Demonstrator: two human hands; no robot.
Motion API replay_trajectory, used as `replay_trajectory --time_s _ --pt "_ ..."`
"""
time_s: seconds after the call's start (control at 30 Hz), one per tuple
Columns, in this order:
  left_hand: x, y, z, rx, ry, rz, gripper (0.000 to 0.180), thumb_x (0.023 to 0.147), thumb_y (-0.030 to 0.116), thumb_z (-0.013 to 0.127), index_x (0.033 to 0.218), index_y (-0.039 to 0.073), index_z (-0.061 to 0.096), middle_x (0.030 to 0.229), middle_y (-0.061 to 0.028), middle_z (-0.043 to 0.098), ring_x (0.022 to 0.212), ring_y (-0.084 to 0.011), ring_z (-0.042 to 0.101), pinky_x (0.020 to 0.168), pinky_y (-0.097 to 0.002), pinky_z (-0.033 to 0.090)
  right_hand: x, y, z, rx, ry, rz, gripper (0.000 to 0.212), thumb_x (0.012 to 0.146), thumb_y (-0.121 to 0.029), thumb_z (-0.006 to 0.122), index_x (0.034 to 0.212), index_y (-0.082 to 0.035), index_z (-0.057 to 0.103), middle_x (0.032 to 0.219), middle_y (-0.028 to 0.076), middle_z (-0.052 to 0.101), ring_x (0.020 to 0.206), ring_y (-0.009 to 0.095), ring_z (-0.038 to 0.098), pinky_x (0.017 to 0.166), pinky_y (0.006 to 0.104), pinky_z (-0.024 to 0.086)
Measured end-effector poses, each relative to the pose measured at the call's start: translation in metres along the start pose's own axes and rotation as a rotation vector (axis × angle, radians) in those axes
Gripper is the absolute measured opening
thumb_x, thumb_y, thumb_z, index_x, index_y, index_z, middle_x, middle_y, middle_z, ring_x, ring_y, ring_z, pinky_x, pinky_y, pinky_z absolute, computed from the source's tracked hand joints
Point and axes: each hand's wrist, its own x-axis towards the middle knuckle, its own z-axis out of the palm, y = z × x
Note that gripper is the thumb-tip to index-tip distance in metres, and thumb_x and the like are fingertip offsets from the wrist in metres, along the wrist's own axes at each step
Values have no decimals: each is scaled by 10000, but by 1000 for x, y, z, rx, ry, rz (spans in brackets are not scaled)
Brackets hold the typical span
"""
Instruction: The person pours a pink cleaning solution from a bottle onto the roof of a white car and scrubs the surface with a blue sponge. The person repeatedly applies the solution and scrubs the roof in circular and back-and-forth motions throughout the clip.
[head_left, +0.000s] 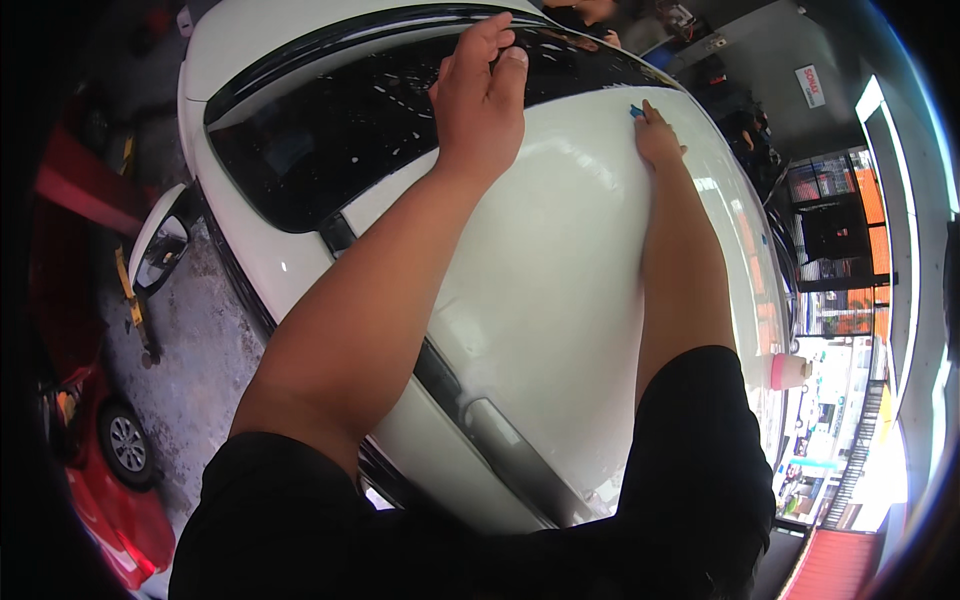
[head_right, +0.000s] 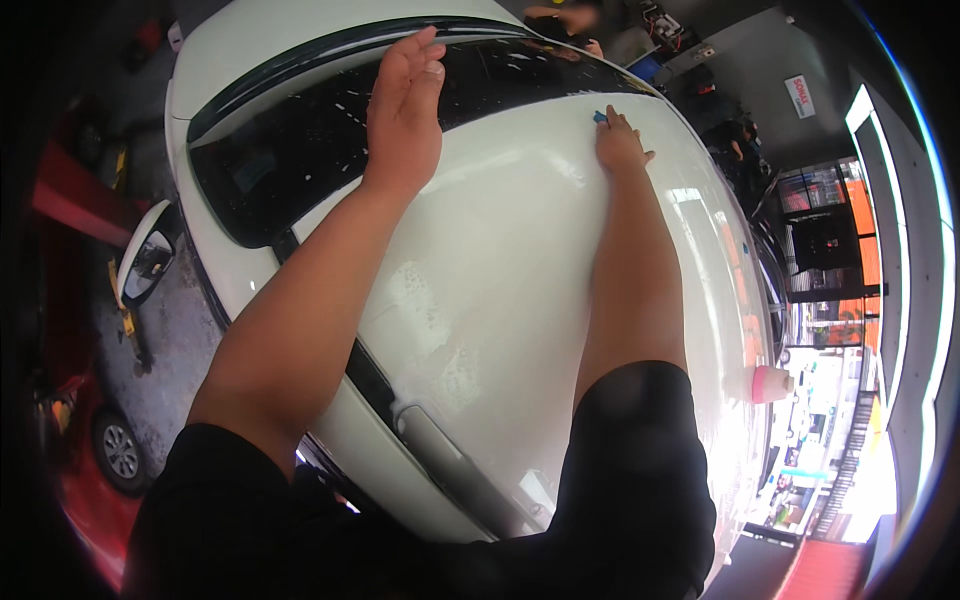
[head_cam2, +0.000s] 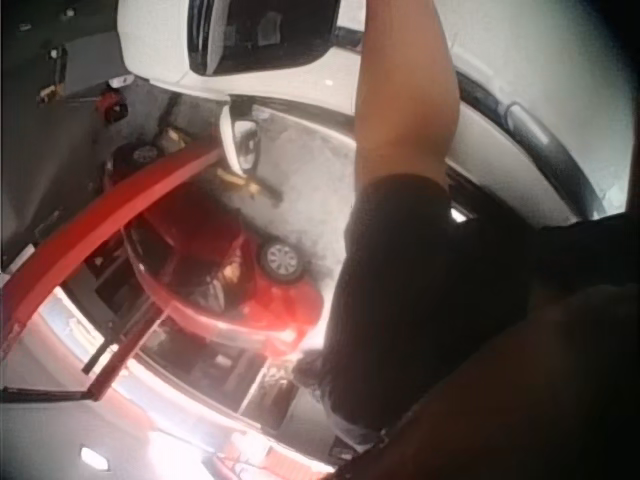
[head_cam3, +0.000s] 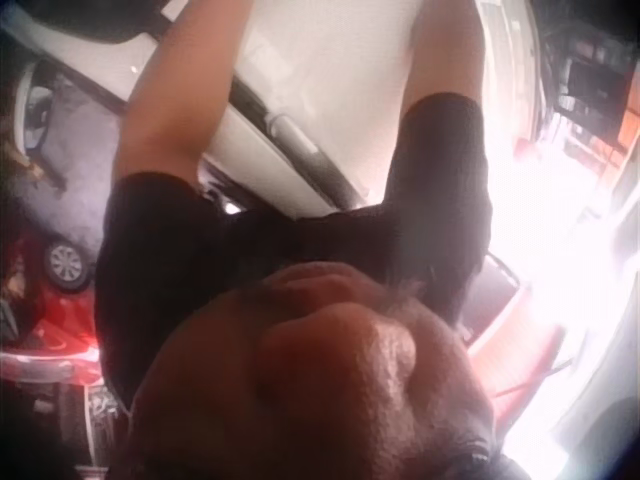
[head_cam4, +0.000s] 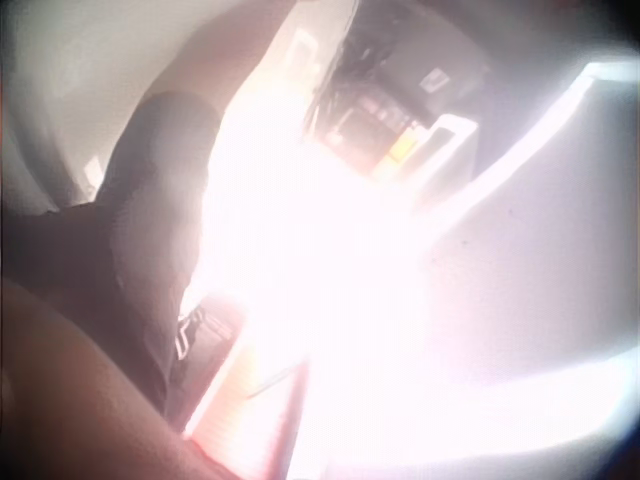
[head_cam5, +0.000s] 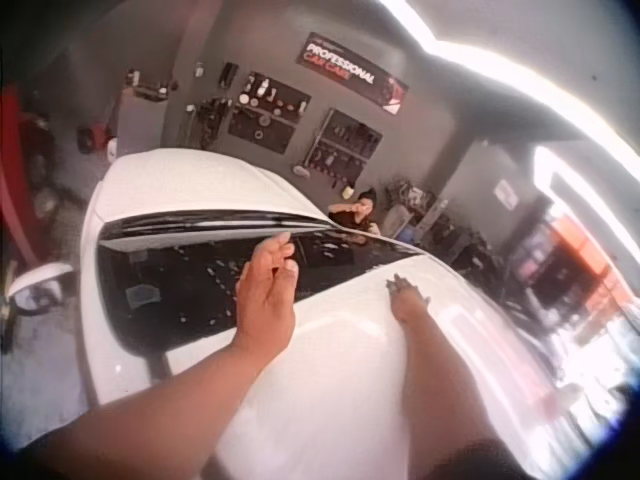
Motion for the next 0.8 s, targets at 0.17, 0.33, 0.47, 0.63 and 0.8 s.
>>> replay_trajectory --time_s 0.17,0.33,0.47,0.63,0.8 --pt "-1 3 0 171 -49 26 393 1061 249 523 1434 127 556 1332 -94 689 1225 -235 596 1091 -384 451 -5 -70 2 192 -159 -323 514 1088 -374 449 1569 -196 471 1594 103 504 1477 300 471 1241 598 257" --pt "3 -7 -9 105 25 22 409 1020 216 576 1422 140 567 1308 -61 696 1221 -250 602 1111 -419 411 -206 -178 -54 416 -304 -1083 435 1086 -353 496 1457 -134 559 1542 159 527 1492 350 424 1249 634 260" --pt "-3 -9 -8 86 5 114 426 1036 206 560 1452 118 533 1322 -93 676 1221 -239 611 1112 -400 419 -151 -146 -36 336 -226 -851 465 1103 -399 459 1509 -185 533 1618 97 472 1542 320 366 1254 629 234" --pt "-9 4 -1 167 -89 155 445 1047 207 539 1478 101 511 1352 -129 659 1247 -231 603 1068 -363 476 50 -22 24 104 -116 -208 524 1119 -444 378 1607 -259 421 1672 57 409 1552 303 357 1257 634 198" --pt "-6 0 -7 162 -31 189 429 1048 201 535 1465 99 524 1330 -117 671 1226 -223 607 1061 -368 483 -10 -68 5 243 -184 -352 552 1117 -484 366 1588 -209 449 1640 89 449 1499 341 433 1234 634 251"
